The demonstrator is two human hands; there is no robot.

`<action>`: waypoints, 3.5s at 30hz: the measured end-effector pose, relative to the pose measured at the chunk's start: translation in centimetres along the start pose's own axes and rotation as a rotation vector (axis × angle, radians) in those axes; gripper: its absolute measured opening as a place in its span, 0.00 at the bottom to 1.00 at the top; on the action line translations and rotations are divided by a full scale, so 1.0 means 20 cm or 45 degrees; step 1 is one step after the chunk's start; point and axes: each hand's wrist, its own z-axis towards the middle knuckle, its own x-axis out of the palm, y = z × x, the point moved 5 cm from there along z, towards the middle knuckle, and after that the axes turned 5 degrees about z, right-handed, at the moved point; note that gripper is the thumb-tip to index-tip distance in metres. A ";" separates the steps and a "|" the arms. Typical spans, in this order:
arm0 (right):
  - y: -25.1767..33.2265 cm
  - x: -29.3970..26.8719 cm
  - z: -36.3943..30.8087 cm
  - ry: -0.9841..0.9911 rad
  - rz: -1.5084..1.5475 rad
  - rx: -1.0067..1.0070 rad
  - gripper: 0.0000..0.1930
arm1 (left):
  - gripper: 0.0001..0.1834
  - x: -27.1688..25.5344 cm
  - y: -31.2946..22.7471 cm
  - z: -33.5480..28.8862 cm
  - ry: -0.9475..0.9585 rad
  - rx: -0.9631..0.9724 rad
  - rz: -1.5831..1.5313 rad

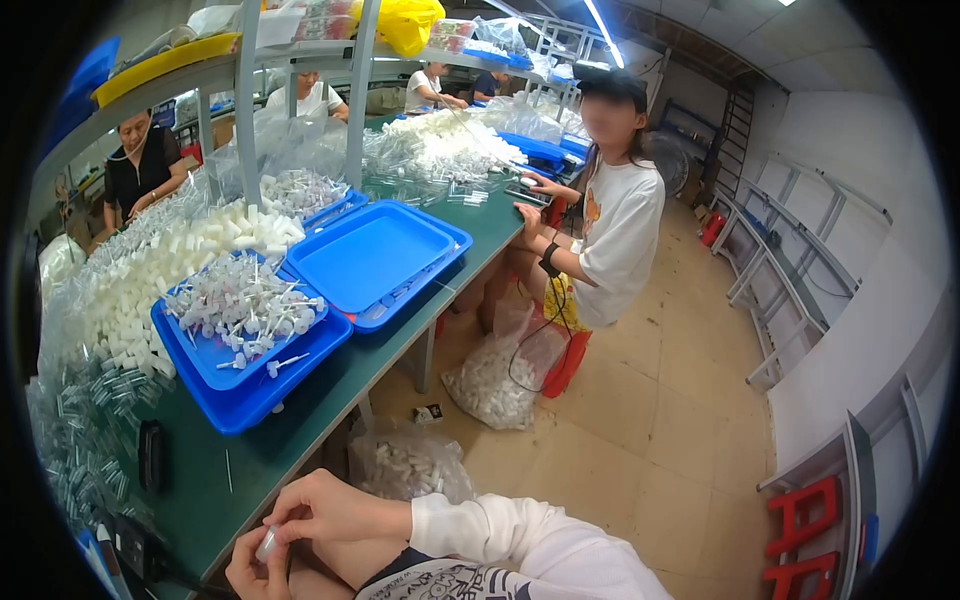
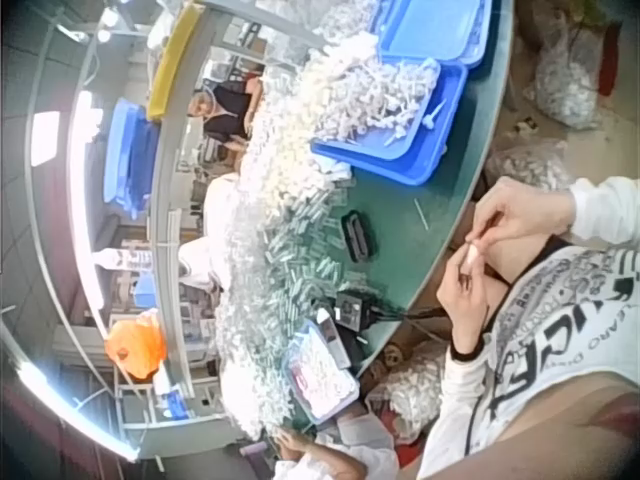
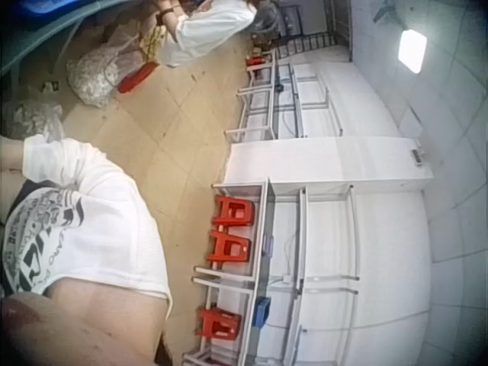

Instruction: Manually assembling small plastic components and inserting thin metal rods or wires into the assembly at a factory workbench.

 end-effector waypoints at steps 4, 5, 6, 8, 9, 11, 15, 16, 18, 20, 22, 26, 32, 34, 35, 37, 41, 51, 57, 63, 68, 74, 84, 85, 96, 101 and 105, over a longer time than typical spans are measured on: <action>-0.01 -0.01 0.00 0.059 -0.099 -0.019 0.09 | 0.10 0.00 -0.02 0.00 0.008 0.047 0.061; -0.02 0.00 0.00 0.073 -0.094 -0.003 0.09 | 0.09 0.00 -0.02 0.00 0.013 0.062 0.075; -0.03 0.00 0.00 0.086 -0.088 0.013 0.09 | 0.09 0.00 0.00 0.00 0.012 0.057 0.077; -0.06 0.00 -0.01 0.063 -0.041 0.043 0.09 | 0.09 0.01 0.01 -0.01 -0.045 0.116 0.110; -0.08 0.00 -0.01 0.038 0.003 0.072 0.10 | 0.09 0.02 0.01 0.00 -0.041 0.113 0.109; -0.11 0.00 -0.01 0.007 0.062 0.126 0.10 | 0.10 0.03 -0.03 0.01 -0.061 0.270 0.285; -0.13 -0.01 -0.01 -0.029 0.208 0.218 0.11 | 0.10 0.03 -0.05 0.05 -0.056 0.237 0.328; -0.11 -0.01 0.00 -0.031 0.210 0.221 0.11 | 0.10 0.03 -0.03 0.05 -0.038 0.179 0.250; -0.09 -0.01 -0.01 -0.027 0.169 0.254 0.11 | 0.10 0.04 -0.01 0.04 -0.014 0.118 0.167; -0.09 -0.01 -0.02 -0.017 0.179 0.250 0.12 | 0.10 0.04 -0.01 0.05 -0.006 0.051 0.102; -0.09 -0.01 -0.03 -0.005 0.184 0.241 0.12 | 0.11 0.04 0.02 0.04 0.021 0.010 0.081; -0.07 -0.01 -0.02 0.018 0.182 0.199 0.12 | 0.12 0.04 0.05 0.04 0.063 0.021 0.100; -0.04 -0.01 0.00 0.002 -0.102 0.010 0.11 | 0.11 0.04 0.04 0.02 -0.051 0.052 0.088; -0.03 0.00 0.00 0.028 -0.222 -0.051 0.11 | 0.11 0.04 0.02 0.01 -0.079 0.103 0.126; -0.03 0.00 0.00 0.005 -0.204 -0.097 0.09 | 0.10 0.04 0.01 0.01 -0.111 0.154 0.166; -0.03 -0.01 0.00 -0.011 -0.184 -0.143 0.08 | 0.10 0.03 0.02 0.00 -0.082 0.170 0.192; -0.07 0.00 -0.02 0.087 -0.310 -0.163 0.10 | 0.09 0.02 0.01 0.01 0.034 0.285 0.205; -0.02 -0.01 -0.02 -0.139 0.155 0.059 0.09 | 0.10 0.02 -0.03 0.06 0.041 0.362 0.249; -0.05 0.01 -0.01 -0.120 0.136 0.125 0.08 | 0.11 -0.01 -0.05 0.03 -0.157 0.372 0.312; -0.04 0.00 -0.01 0.044 -0.090 -0.027 0.07 | 0.11 -0.01 -0.02 0.03 0.007 0.387 0.261; -0.07 0.01 -0.01 -0.021 -0.140 -0.201 0.06 | 0.11 0.00 -0.02 0.03 0.018 0.476 0.373; -0.07 -0.01 0.01 0.006 -0.240 -0.210 0.07 | 0.10 0.02 -0.02 0.04 -0.008 0.458 0.485; -0.05 -0.02 0.05 0.057 -0.062 -0.004 0.14 | 0.12 0.02 0.04 0.07 -0.005 0.076 0.164; -0.04 -0.02 0.05 0.053 -0.063 -0.003 0.14 | 0.12 0.02 0.04 0.06 -0.003 0.080 0.180; -0.18 -0.01 0.02 0.049 0.291 0.350 0.09 | 0.12 0.01 0.04 0.04 -0.099 0.187 0.276; -0.17 -0.01 0.00 0.059 0.198 0.338 0.07 | 0.11 0.00 0.02 0.04 -0.114 0.367 0.263; -0.16 -0.01 0.00 0.056 0.052 0.285 0.07 | 0.11 0.00 0.05 0.02 -0.080 0.334 0.207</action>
